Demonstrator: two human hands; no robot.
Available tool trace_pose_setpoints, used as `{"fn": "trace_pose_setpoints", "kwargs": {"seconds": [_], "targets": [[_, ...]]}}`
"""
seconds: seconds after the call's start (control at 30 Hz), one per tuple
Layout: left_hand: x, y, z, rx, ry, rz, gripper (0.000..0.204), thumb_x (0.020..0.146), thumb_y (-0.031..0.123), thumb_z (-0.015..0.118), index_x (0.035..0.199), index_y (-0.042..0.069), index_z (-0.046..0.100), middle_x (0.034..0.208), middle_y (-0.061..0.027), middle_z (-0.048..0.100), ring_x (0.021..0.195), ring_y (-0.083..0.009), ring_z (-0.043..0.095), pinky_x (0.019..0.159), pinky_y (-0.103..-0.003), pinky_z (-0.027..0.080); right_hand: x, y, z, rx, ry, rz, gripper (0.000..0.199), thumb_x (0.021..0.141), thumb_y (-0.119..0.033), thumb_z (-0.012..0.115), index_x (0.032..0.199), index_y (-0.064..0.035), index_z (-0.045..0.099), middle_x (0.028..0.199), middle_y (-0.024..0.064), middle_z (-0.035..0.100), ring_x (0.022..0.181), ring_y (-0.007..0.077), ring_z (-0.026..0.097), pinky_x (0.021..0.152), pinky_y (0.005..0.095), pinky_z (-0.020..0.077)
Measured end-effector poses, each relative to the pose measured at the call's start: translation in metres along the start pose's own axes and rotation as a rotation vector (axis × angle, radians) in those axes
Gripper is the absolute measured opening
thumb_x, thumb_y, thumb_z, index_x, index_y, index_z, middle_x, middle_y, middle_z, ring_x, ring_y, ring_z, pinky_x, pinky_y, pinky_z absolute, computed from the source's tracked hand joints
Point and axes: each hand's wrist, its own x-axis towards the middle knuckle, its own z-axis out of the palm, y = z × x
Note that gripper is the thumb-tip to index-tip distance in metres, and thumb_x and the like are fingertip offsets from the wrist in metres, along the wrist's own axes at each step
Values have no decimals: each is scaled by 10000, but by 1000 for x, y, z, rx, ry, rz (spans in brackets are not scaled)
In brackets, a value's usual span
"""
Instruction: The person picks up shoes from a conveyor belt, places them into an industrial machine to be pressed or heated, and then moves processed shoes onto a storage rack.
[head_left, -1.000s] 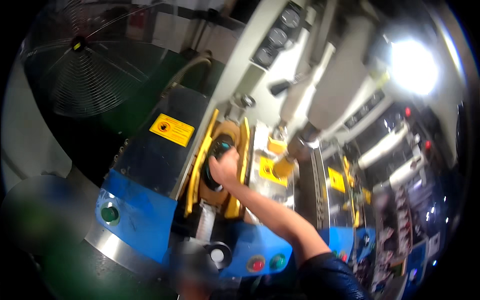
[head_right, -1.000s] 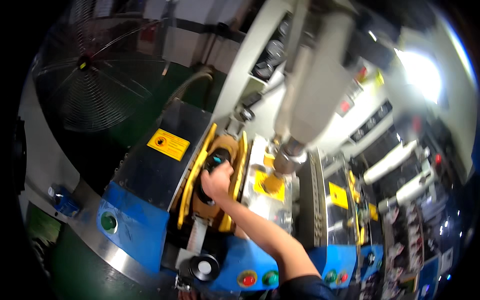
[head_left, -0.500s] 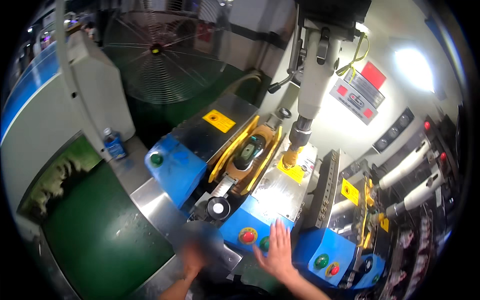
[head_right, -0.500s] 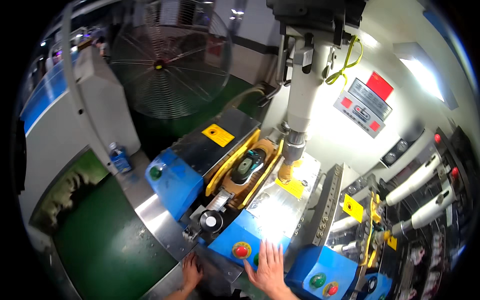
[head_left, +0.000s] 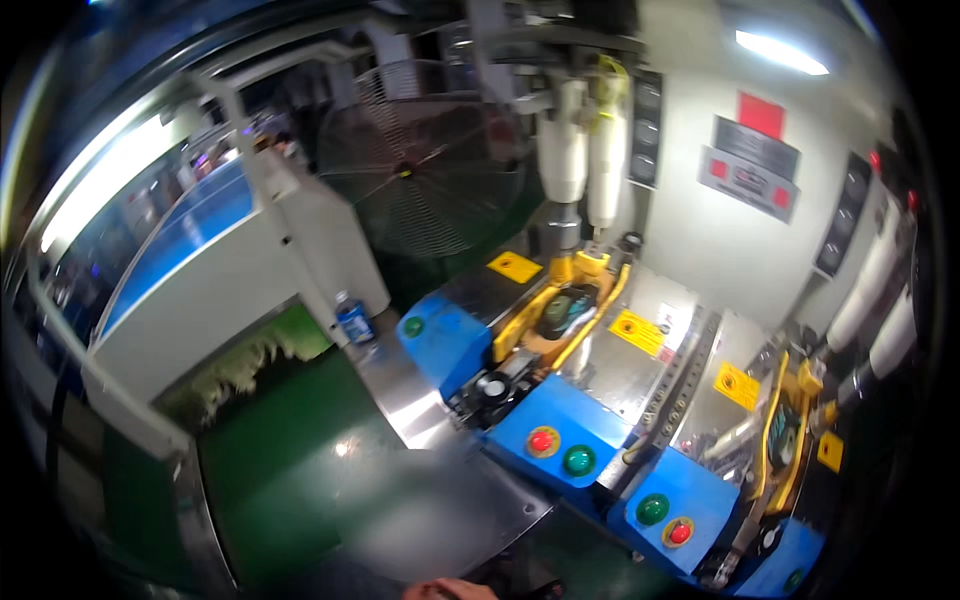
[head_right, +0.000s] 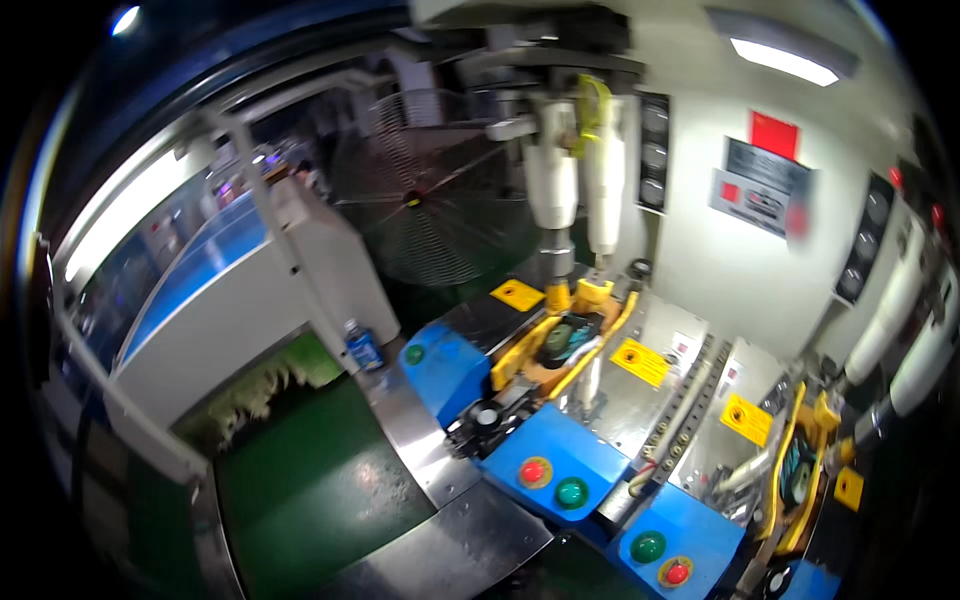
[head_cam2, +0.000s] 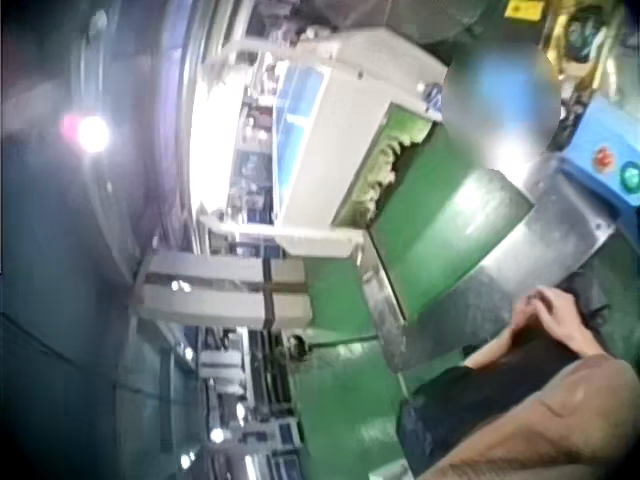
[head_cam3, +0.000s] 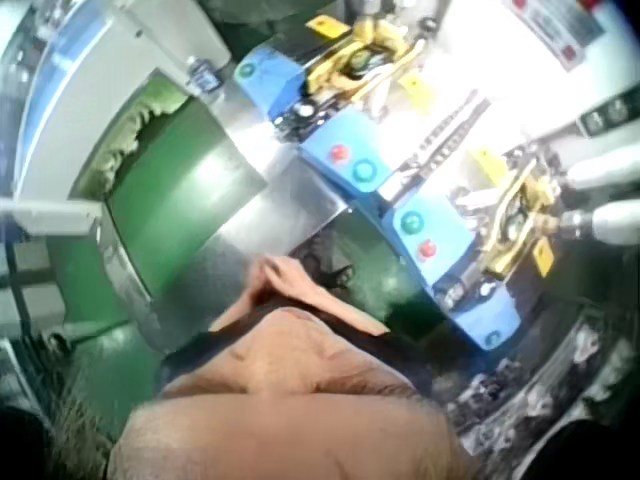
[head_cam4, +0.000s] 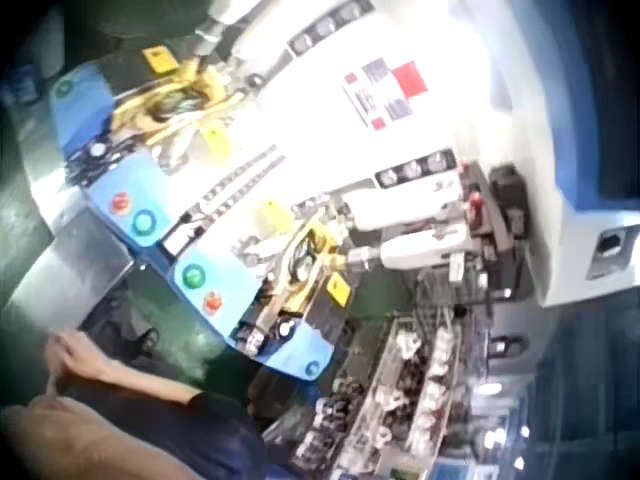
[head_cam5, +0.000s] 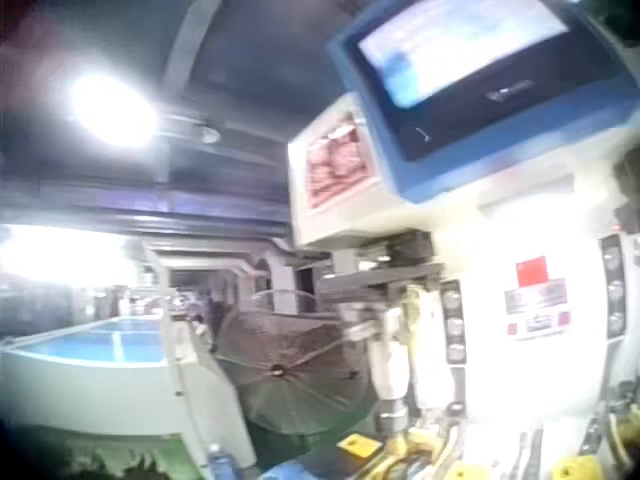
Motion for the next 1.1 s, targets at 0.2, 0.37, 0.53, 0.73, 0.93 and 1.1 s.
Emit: {"fn": "trace_pose_setpoints", "kwargs": {"seconds": [0.2, 0.37, 0.53, 0.73, 0.93, 1.1], "targets": [[-11, 62, -75, 53, 516, 37, 243, 815, 218, 609, 915, 0, 645, 803, -167, 662, 695, -307, 646, 604, -361, 495, 25, 7, 9, -373, -147, -109, 278, 861, -170, 552, 1070, 8, 592, 965, 228, 622, 864, 387, 608, 734, 430, 493], [29, 49, -145, 102, 751, 179, 196, 768, 78, 586, 947, 5, 612, 943, -191, 613, 871, -386, 585, 758, -409, 480, 60, 18, 50, -254, 19, 282, 297, 893, -215, 573, 1089, 4, 615, 958, 193, 667, 876, 266, 658, 777, 327, 497], [76, 13, -276, 292, 1017, 359, 168, 804, 92, 571, 946, 10, 609, 988, -195, 611, 909, -385, 580, 797, -429, 476, 145, 10, 158, -264, -224, 372, 311, 892, -231, 600, 1103, -4, 619, 996, 168, 665, 938, 231, 636, 821, 330, 488], [133, -48, -413, 554, 1073, 150, 381, 833, 143, 555, 1165, -36, 502, 1275, -229, 446, 1214, -395, 402, 1038, -491, 310, 324, 50, 304, -361, -531, 179, 268, 885, -200, 606, 1087, -25, 618, 882, 110, 682, 770, 178, 667, 708, 284, 526], [144, -75, -425, 610, 1005, -12, 515, 768, 221, 617, 1199, -26, 482, 1345, -247, 382, 1272, -400, 350, 1057, -546, 238, 587, 128, 457, -765, -732, -327, 387, 792, -139, 536, 1156, -7, 548, 950, 245, 623, 920, 402, 606, 843, 447, 493], [156, -76, -438, 500, 889, -97, 511, 758, 219, 615, 1195, -14, 489, 1330, -242, 410, 1246, -415, 381, 1032, -564, 264, 790, 166, 542, -1519, -537, -411, 425, 774, -195, 538, 1166, -34, 555, 1163, 207, 572, 1093, 301, 545, 916, 425, 448]]}}
